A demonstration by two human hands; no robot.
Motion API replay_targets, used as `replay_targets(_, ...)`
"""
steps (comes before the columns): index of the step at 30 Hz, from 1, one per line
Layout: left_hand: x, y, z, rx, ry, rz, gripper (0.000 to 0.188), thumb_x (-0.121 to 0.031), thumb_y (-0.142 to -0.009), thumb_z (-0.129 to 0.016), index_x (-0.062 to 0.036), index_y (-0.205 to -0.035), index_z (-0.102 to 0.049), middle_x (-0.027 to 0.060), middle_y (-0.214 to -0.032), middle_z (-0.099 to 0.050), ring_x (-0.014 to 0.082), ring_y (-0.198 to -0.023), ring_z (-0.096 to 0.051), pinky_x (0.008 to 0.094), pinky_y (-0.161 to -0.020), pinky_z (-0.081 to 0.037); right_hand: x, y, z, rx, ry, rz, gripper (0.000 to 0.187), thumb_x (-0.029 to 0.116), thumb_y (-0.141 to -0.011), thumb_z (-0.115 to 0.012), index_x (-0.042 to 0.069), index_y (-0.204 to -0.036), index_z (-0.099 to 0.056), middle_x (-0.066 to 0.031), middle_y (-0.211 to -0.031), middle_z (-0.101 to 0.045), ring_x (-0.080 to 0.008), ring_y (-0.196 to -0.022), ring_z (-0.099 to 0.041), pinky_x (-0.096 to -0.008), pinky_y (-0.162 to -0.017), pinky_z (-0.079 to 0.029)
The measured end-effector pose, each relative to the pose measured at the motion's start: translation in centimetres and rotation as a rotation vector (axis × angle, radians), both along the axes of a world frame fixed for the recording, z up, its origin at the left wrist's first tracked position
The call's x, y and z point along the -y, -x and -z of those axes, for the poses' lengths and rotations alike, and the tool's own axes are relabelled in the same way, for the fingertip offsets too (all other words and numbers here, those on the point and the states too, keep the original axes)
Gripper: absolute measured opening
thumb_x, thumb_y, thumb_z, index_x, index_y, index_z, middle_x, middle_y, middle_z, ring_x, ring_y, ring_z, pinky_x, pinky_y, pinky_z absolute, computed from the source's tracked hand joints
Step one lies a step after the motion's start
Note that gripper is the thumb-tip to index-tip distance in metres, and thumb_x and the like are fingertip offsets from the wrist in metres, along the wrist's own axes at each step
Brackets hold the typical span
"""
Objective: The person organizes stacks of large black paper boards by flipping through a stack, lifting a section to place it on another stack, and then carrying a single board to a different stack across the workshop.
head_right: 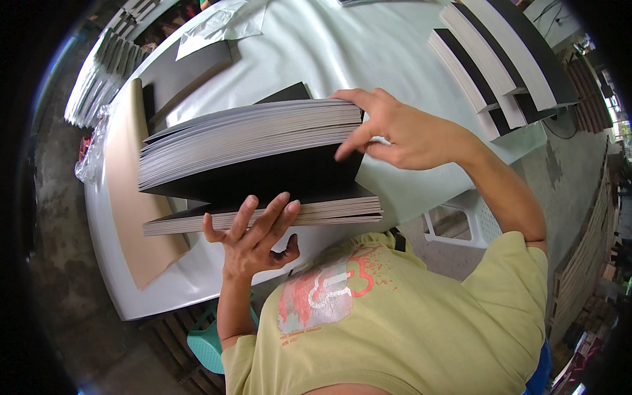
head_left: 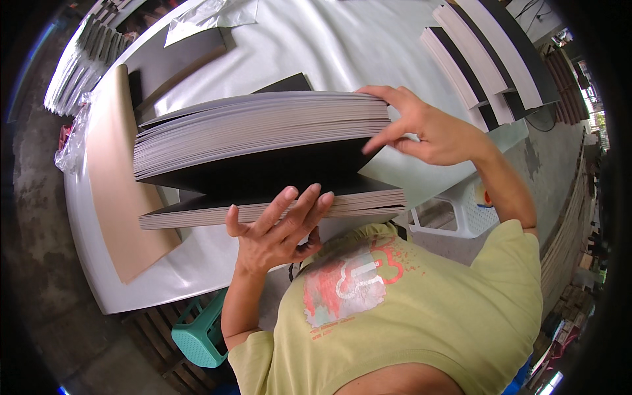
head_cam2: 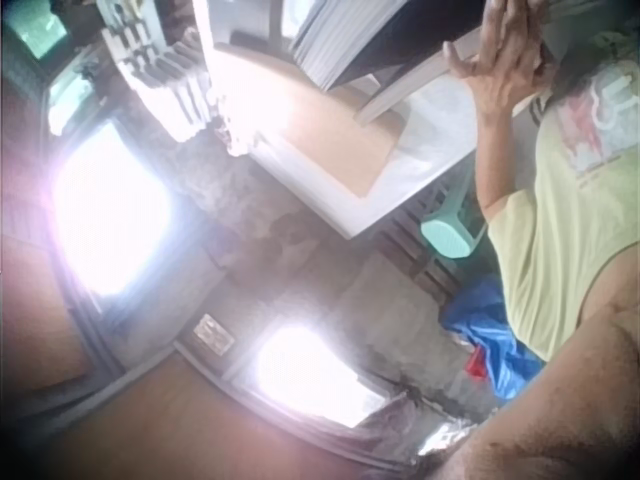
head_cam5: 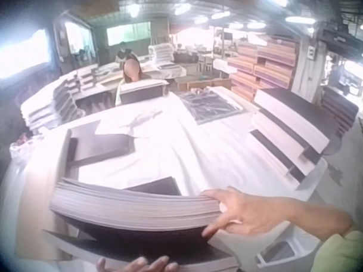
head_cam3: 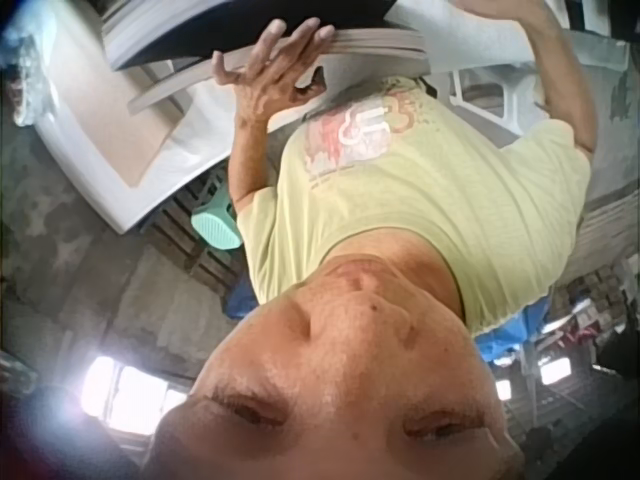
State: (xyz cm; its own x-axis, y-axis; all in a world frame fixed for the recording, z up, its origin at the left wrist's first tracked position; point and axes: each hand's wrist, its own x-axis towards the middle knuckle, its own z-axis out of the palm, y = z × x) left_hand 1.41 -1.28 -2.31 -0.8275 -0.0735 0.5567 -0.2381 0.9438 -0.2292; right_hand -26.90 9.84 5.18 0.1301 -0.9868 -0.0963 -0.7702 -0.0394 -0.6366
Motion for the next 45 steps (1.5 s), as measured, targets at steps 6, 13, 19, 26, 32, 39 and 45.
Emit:
replay_targets(6, -0.2, 0.2, -0.4, 0.018, -0.087, -0.003, 0.050, -0.039, -0.065, -0.055, -0.0424, -0.114, -0.057, -0.0123, -0.127, -0.053, 0.0228, -0.134, -0.027, 0.0490, -0.109, 0.005, 0.0, -0.8, -0.9, -0.056, 0.045, -0.025, 0.060, 0.034, -0.055, -0.083, 0.013, -0.108, -0.066, -0.0165, -0.140, -0.027, -0.0356, -0.120, -0.035, -0.0424, -0.100, -0.035)
replay_targets(13, -0.2, 0.2, -0.2, 0.006, -0.085, 0.004, 0.052, -0.041, -0.063, -0.058, -0.0427, -0.115, -0.057, -0.0102, -0.129, -0.052, 0.0241, -0.136, -0.021, 0.0476, -0.109, 0.007, 0.0, -1.0, -1.3, 0.004, -0.039, 0.037, 0.064, 0.029, -0.049, -0.086, 0.015, -0.108, -0.066, -0.0149, -0.141, -0.027, -0.0341, -0.125, -0.032, -0.0419, -0.097, -0.039)
replay_targets(19, -0.1, 0.0, 0.4, -0.084, -0.044, 0.014, 0.053, -0.043, -0.063, -0.055, -0.0430, -0.116, -0.057, -0.0139, -0.128, -0.051, 0.0147, -0.132, -0.028, 0.0496, -0.108, 0.002, 0.5, -0.8, -2.2, 0.189, -0.180, 0.135, 0.044, 0.015, -0.065, -0.077, 0.021, -0.107, -0.067, -0.0108, -0.143, -0.027, -0.0255, -0.123, -0.037, -0.0348, -0.081, -0.044)
replay_targets(26, -0.4, 0.2, -0.1, -0.044, -0.119, 0.013, 0.055, -0.039, -0.062, -0.053, -0.0398, -0.116, -0.057, -0.0130, -0.128, -0.052, 0.0096, -0.127, -0.037, 0.0501, -0.108, 0.002, -0.5, -0.1, 0.2, 0.028, 0.043, -0.019, 0.047, 0.023, -0.067, -0.078, 0.022, -0.112, -0.064, -0.0165, -0.142, -0.025, -0.0329, -0.128, -0.029, -0.0396, -0.093, -0.043)
replay_targets(32, -0.3, 0.1, -0.1, -0.046, -0.129, 0.014, 0.055, -0.037, -0.062, -0.053, -0.0413, -0.117, -0.056, -0.0103, -0.130, -0.051, 0.0128, -0.129, -0.035, 0.0476, -0.109, 0.003, -0.4, -0.6, -1.0, -0.003, 0.022, -0.028, 0.062, 0.031, -0.055, -0.084, 0.023, -0.112, -0.064, -0.0162, -0.142, -0.026, -0.0339, -0.126, -0.030, -0.0422, -0.095, -0.040)
replay_targets(39, -0.2, 0.0, 0.1, -0.061, -0.077, 0.013, 0.055, -0.036, -0.063, -0.054, -0.0424, -0.118, -0.055, -0.0148, -0.130, -0.050, 0.0142, -0.131, -0.031, 0.0478, -0.109, 0.002, 0.2, -0.7, -1.7, 0.242, -0.148, 0.111, 0.044, 0.012, -0.063, -0.078, 0.022, -0.104, -0.069, -0.0104, -0.143, -0.028, -0.0266, -0.124, -0.035, -0.0366, -0.088, -0.044)
replay_targets(45, -0.3, 0.3, 0.0, -0.052, -0.100, 0.018, 0.055, -0.034, -0.065, -0.053, -0.0413, -0.119, -0.054, -0.0174, -0.129, -0.050, 0.0115, -0.131, -0.031, 0.0492, -0.109, 0.001, -0.6, 0.0, 0.5, -0.038, 0.119, -0.039, 0.043, 0.019, -0.065, -0.078, 0.019, -0.107, -0.067, -0.0164, -0.142, -0.027, -0.0324, -0.124, -0.034, -0.0398, -0.098, -0.036)
